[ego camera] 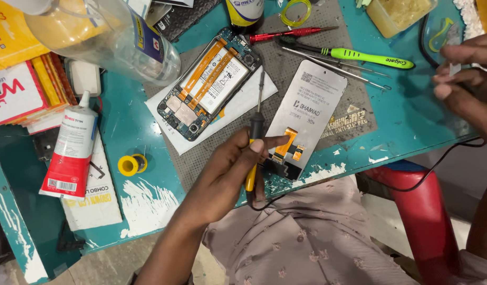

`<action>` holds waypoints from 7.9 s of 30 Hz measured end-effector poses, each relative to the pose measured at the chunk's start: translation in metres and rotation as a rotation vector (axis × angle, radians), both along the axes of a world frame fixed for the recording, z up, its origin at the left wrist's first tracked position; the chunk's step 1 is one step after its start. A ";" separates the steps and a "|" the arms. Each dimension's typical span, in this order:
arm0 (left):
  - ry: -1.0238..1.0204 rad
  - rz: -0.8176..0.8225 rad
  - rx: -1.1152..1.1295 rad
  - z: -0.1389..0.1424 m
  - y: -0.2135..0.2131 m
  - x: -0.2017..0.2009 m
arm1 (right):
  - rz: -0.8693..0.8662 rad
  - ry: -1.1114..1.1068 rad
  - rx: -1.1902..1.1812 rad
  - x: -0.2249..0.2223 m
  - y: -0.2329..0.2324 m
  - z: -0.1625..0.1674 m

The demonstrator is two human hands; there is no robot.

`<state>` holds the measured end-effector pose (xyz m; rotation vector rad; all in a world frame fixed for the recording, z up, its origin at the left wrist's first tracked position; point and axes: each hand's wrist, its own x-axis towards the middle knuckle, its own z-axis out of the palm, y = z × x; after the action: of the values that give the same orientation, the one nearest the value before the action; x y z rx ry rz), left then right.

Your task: The person works at a repair bench on a disassembled smartphone, using a yellow-handled pry tool to separate and lift the display assembly with its attached flex cable from the phone frame, repositioning the panel and prying along its edges while the phone body with battery lies beside the work area.

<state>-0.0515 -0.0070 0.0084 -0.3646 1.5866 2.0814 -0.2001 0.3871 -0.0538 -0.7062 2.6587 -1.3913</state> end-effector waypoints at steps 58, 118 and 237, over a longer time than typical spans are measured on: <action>-0.008 -0.157 -0.150 0.002 -0.007 -0.004 | -0.208 0.014 -0.379 -0.002 -0.077 0.025; 0.084 -0.109 -0.036 0.009 0.000 0.010 | -0.102 0.752 0.576 0.065 -0.063 0.025; 1.067 -0.368 -1.575 -0.039 0.014 0.062 | 0.634 0.296 0.218 0.102 -0.123 0.000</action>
<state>0.0107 0.0074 -0.0307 0.6568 3.2586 0.2150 -0.0976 0.2639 -0.0538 -1.6377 2.3697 -0.8651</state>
